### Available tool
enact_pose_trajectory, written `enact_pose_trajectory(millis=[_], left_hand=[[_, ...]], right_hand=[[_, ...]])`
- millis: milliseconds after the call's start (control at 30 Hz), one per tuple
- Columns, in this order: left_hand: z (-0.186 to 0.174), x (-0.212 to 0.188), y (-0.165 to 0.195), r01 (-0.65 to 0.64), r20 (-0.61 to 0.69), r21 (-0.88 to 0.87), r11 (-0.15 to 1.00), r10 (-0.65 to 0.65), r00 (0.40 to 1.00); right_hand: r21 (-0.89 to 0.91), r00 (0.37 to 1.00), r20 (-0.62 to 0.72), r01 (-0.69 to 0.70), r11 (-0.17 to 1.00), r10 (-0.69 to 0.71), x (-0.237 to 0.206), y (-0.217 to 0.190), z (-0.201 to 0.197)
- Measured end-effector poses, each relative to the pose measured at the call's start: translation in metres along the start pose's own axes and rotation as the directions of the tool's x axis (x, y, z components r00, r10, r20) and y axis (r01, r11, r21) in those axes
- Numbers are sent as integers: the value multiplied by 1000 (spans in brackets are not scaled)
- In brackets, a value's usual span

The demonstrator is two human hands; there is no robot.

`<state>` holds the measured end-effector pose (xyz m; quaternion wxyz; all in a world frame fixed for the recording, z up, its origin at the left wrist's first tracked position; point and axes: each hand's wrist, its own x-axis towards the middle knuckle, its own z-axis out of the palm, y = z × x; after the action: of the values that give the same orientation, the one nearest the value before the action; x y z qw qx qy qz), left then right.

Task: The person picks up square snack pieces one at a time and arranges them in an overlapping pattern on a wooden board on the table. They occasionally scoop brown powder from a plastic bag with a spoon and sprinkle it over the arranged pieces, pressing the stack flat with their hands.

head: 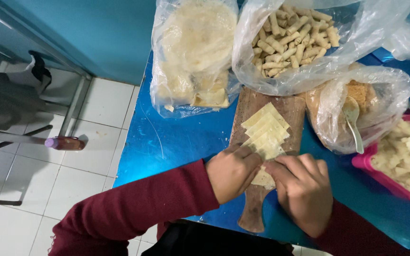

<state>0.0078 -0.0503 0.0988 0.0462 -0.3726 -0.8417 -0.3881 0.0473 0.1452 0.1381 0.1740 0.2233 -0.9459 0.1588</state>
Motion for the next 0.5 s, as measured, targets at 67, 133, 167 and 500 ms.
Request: enact_pose_trajectory(millis=[67,133,167,500], left_hand=[[1,0,0,9,-3,25,1000,-9,1000],[0,0,0,5,-29,9,1000,-4,1000],[-1,1,-1,0,-44,3,1000,0,999],[-17,2,3,89,2,-111,990,-90,996]], right_hand=[[-28,1000,-24,11,1000,-11,-2,-2,1],[-53,999,-32,34,998,-35,-6,-6,0],[-67,998,-33,52,996,-55,-6,-8,0],[5,999,-37,6,1000,-6,2,0,0]])
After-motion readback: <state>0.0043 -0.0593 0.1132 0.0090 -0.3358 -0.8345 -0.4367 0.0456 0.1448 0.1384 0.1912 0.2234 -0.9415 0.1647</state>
